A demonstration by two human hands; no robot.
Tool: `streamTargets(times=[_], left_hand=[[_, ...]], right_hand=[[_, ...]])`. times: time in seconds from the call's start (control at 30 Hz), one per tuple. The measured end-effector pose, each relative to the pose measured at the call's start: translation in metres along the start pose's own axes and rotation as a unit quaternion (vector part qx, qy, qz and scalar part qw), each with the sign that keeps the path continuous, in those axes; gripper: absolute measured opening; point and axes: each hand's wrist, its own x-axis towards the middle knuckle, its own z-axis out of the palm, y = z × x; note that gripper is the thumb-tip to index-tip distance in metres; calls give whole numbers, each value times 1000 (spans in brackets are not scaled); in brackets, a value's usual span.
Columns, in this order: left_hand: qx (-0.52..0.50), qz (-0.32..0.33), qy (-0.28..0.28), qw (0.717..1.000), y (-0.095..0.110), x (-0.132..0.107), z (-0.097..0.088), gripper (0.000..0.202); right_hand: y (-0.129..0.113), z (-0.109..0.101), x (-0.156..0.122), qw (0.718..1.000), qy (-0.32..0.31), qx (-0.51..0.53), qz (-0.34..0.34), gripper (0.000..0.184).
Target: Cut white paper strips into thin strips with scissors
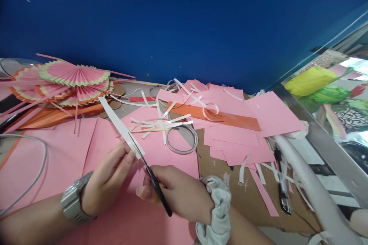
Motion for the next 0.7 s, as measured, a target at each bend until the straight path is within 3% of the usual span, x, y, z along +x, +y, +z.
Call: streamTargets(times=[0.43, 0.7], left_hand=[[-60, -32, -12, 998, -2, 1, 1, 23], [-133, -55, 24, 989, 1, 4, -1, 25]], right_hand=[[-4, 1, 2, 1000, 13, 6, -14, 58], [5, -1, 2, 1000, 10, 2, -15, 58]])
